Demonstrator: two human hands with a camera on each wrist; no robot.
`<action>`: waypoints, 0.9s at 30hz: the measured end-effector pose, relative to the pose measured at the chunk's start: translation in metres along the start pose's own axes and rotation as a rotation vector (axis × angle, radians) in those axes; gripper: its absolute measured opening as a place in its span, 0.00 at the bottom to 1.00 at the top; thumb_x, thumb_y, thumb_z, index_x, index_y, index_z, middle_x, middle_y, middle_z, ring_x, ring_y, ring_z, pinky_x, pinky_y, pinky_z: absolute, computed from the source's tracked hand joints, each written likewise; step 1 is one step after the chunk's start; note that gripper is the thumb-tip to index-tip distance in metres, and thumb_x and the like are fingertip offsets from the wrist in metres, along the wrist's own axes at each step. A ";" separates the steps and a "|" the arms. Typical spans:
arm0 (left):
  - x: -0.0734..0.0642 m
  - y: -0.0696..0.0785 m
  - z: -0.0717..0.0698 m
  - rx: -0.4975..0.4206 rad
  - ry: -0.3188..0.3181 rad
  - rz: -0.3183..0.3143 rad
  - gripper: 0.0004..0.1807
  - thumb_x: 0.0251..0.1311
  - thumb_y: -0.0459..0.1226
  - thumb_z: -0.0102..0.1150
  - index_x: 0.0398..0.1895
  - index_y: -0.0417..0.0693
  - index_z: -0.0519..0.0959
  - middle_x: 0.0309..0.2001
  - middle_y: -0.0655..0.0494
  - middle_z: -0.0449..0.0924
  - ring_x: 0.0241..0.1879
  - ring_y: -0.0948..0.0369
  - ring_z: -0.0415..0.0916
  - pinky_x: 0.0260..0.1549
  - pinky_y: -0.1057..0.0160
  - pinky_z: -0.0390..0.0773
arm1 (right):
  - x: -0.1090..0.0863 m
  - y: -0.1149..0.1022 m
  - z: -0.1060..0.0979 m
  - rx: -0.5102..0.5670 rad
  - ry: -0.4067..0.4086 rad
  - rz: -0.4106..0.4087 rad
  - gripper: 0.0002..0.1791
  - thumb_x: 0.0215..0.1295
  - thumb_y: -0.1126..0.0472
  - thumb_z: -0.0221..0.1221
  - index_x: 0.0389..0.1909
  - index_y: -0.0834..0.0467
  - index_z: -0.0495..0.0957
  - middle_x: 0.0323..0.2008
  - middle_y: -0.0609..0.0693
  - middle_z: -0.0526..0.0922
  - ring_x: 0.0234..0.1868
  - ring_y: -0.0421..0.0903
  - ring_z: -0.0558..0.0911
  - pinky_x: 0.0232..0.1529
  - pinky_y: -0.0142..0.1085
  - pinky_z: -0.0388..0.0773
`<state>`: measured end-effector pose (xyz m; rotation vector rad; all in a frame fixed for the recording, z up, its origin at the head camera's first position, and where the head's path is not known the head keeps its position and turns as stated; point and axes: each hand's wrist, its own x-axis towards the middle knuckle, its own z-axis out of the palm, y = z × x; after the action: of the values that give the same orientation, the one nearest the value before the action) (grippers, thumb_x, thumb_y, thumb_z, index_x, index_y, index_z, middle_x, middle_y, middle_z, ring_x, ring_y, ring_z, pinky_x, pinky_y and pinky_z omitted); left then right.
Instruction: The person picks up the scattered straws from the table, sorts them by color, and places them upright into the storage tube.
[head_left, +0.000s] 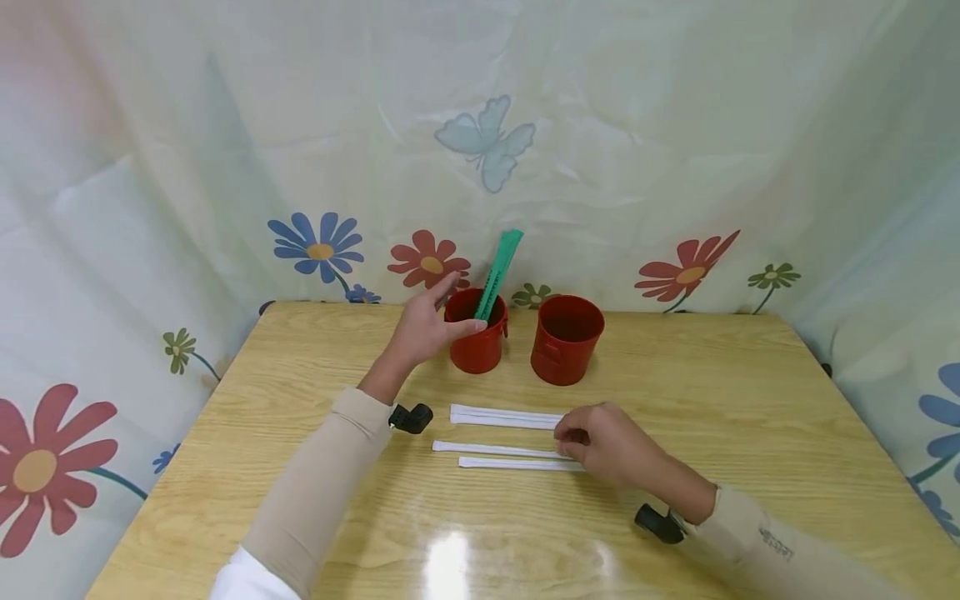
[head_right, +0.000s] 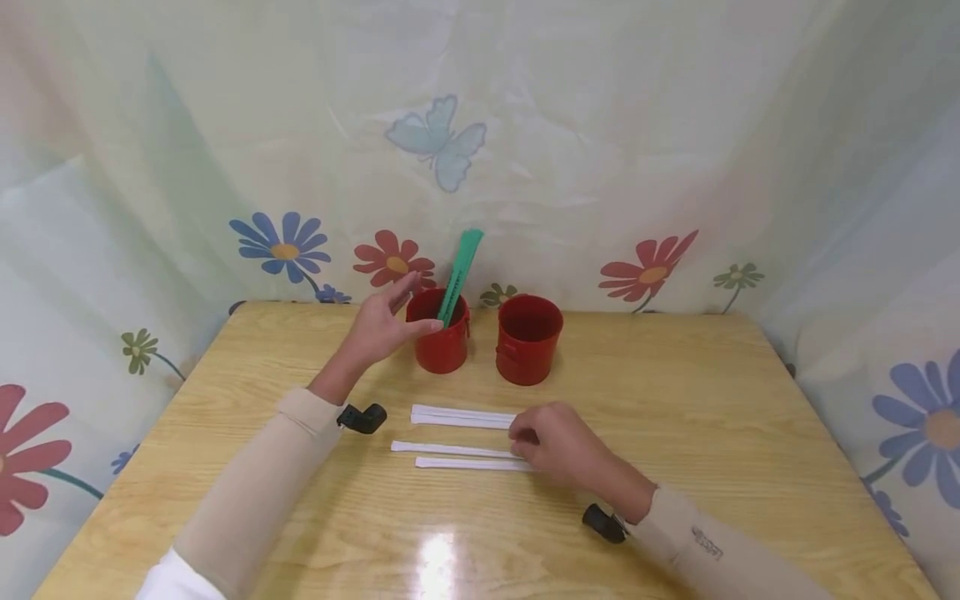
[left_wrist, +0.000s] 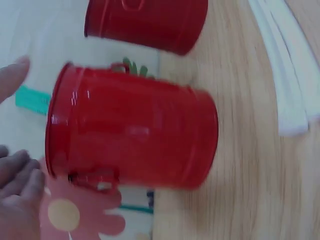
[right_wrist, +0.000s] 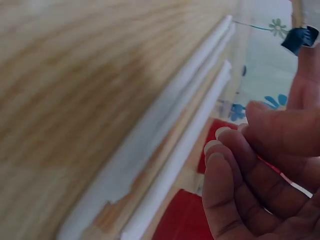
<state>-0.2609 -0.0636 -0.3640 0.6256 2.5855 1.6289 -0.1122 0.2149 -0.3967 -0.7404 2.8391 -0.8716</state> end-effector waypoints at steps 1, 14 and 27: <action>-0.001 0.003 0.003 -0.034 0.004 0.015 0.50 0.53 0.49 0.72 0.77 0.51 0.57 0.74 0.50 0.64 0.74 0.48 0.61 0.64 0.45 0.73 | -0.002 0.001 0.001 -0.012 -0.007 -0.008 0.03 0.58 0.65 0.68 0.34 0.57 0.86 0.29 0.41 0.85 0.28 0.30 0.75 0.29 0.25 0.76; 0.005 0.028 0.051 -0.147 -0.046 0.122 0.52 0.53 0.50 0.72 0.78 0.51 0.55 0.76 0.57 0.59 0.75 0.59 0.59 0.70 0.54 0.67 | -0.016 0.009 0.014 -0.177 -0.070 -0.129 0.07 0.56 0.67 0.68 0.35 0.55 0.84 0.33 0.41 0.84 0.33 0.34 0.78 0.33 0.29 0.77; 0.010 0.044 0.092 0.127 -0.058 0.038 0.54 0.51 0.58 0.70 0.78 0.58 0.53 0.76 0.57 0.61 0.73 0.54 0.63 0.66 0.52 0.74 | -0.021 0.001 0.020 -0.412 -0.130 -0.224 0.13 0.50 0.75 0.62 0.31 0.53 0.82 0.27 0.42 0.76 0.29 0.36 0.74 0.32 0.33 0.78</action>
<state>-0.2354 0.0358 -0.3660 0.7212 2.6675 1.4415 -0.0902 0.2155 -0.4153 -1.1298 2.8828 -0.2366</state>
